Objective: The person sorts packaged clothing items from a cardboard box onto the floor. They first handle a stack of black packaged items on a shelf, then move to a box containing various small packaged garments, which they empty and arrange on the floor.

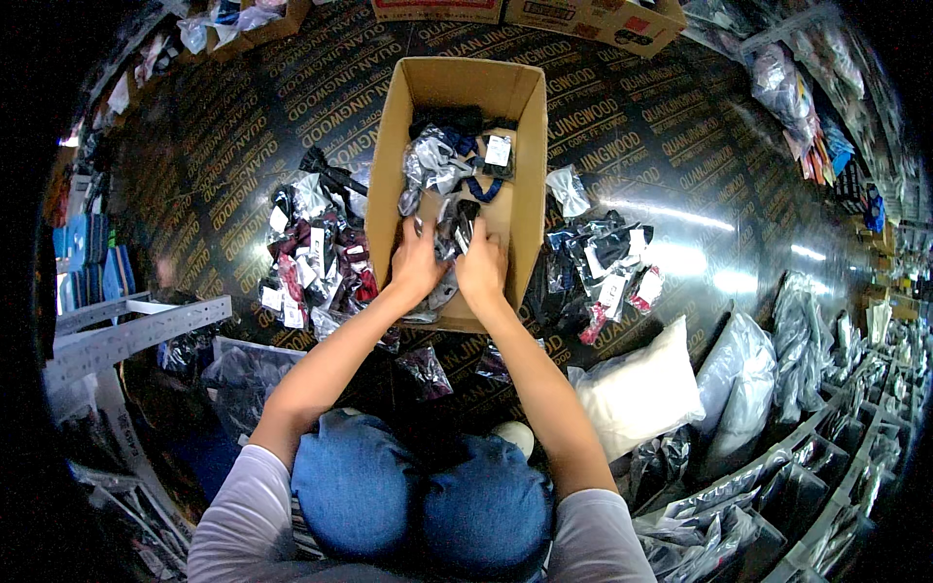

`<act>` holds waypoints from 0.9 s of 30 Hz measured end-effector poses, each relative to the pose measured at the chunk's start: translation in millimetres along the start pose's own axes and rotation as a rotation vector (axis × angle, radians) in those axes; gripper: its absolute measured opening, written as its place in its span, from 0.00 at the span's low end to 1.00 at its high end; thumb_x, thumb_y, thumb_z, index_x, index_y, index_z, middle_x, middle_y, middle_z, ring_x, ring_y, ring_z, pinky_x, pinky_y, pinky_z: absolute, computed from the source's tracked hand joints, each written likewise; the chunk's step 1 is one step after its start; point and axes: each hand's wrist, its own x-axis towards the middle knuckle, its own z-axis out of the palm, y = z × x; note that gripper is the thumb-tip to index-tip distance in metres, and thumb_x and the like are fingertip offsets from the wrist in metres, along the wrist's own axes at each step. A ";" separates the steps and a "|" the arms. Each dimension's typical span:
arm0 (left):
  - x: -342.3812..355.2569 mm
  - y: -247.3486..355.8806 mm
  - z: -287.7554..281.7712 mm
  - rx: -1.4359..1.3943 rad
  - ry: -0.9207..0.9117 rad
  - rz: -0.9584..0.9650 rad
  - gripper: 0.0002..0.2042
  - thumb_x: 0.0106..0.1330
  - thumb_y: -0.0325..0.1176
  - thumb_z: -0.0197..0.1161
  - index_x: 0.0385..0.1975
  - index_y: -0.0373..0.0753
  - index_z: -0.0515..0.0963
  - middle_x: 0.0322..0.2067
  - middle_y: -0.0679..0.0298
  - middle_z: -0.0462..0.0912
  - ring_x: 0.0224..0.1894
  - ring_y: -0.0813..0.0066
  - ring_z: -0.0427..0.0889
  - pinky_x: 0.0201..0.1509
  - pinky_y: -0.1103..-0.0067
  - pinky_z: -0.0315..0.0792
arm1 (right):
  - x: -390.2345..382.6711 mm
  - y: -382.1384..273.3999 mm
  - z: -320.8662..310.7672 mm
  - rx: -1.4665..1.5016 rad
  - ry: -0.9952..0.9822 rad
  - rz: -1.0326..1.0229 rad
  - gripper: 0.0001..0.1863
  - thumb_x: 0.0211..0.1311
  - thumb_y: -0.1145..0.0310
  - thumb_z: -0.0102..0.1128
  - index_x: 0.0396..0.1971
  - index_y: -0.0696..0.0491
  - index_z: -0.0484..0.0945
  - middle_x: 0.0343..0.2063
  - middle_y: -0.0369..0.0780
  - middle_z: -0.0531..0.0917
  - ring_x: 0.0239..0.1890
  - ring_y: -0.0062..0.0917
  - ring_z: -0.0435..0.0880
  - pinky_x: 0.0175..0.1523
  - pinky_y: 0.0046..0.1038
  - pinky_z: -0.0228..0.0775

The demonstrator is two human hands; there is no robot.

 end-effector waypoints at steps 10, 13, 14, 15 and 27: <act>-112.9 24.5 -93.5 -0.141 0.102 0.473 0.20 0.59 0.31 0.67 0.52 0.39 0.72 0.48 0.54 0.74 0.31 0.56 0.85 0.28 0.68 0.81 | -131.4 14.6 -163.6 0.329 -0.404 -0.169 0.31 0.50 0.76 0.63 0.58 0.52 0.69 0.51 0.51 0.80 0.56 0.44 0.80 0.58 0.36 0.72; -131.8 15.3 -75.4 -0.129 -0.073 0.741 0.20 0.62 0.33 0.66 0.55 0.44 0.73 0.47 0.60 0.72 0.27 0.67 0.83 0.27 0.74 0.81 | -152.9 66.8 -155.0 0.196 -0.728 -0.065 0.32 0.48 0.77 0.63 0.58 0.51 0.70 0.51 0.50 0.81 0.54 0.41 0.82 0.54 0.36 0.74; -135.0 12.9 -61.2 -0.162 -0.200 0.789 0.21 0.63 0.32 0.64 0.57 0.45 0.73 0.49 0.60 0.71 0.26 0.67 0.82 0.26 0.74 0.81 | -160.3 76.8 -142.0 0.164 -0.711 -0.061 0.34 0.46 0.77 0.64 0.58 0.50 0.69 0.49 0.49 0.81 0.50 0.43 0.83 0.52 0.37 0.75; -137.9 12.9 -48.9 -0.191 -0.261 0.833 0.22 0.62 0.30 0.64 0.58 0.46 0.73 0.49 0.60 0.71 0.28 0.66 0.83 0.28 0.74 0.81 | -165.6 94.1 -119.9 0.075 -0.621 -0.110 0.35 0.46 0.76 0.66 0.59 0.49 0.68 0.49 0.49 0.80 0.51 0.44 0.82 0.53 0.37 0.75; -137.7 -66.2 37.2 0.186 -0.048 0.887 0.31 0.66 0.44 0.63 0.70 0.54 0.62 0.58 0.46 0.70 0.56 0.51 0.75 0.57 0.62 0.74 | -149.9 18.3 -100.8 0.090 0.018 -0.247 0.09 0.58 0.72 0.63 0.36 0.59 0.77 0.35 0.48 0.80 0.36 0.46 0.81 0.41 0.41 0.75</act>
